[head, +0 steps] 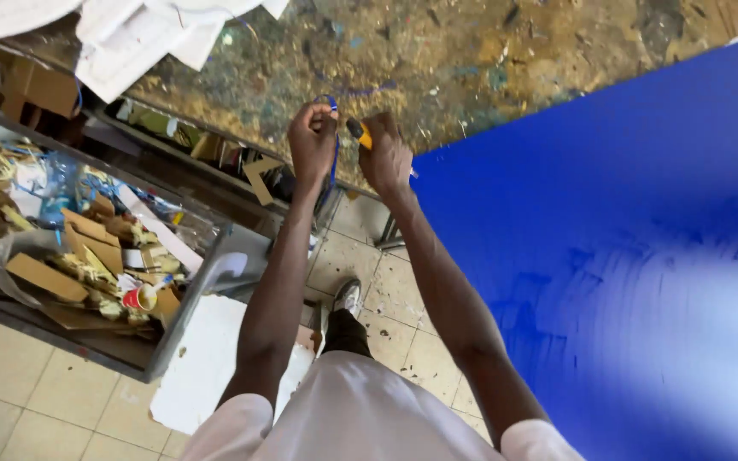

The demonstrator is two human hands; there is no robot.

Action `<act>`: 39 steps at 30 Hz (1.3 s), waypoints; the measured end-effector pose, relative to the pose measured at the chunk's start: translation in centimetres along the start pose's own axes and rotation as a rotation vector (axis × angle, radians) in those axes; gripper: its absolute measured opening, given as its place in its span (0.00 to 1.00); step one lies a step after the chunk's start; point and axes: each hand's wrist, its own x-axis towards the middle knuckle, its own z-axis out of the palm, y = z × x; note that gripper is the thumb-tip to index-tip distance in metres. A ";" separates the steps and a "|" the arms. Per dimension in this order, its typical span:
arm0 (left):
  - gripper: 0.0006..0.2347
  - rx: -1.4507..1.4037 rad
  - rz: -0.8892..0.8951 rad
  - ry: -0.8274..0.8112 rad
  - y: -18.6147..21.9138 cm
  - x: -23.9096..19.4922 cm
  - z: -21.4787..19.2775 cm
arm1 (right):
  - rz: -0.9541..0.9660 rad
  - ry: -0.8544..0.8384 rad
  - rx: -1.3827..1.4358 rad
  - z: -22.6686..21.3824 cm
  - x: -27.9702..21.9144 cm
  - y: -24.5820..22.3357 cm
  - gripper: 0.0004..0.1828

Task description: Applying blue vinyl to a board and trimming the excess material from the edges using a utility knife

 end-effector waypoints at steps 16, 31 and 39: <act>0.08 -0.589 -0.565 0.165 -3.3 0.8 2.3 | 0.065 -0.181 0.054 3.1 7.5 2.3 0.20; 0.08 -0.017 -0.135 -0.659 12.7 -17.4 -1.2 | 0.428 0.022 0.630 -13.8 -25.6 -1.1 0.13; 0.08 0.577 0.120 -1.614 22.7 -45.2 5.4 | 0.741 0.396 0.763 -30.8 -53.8 -1.6 0.17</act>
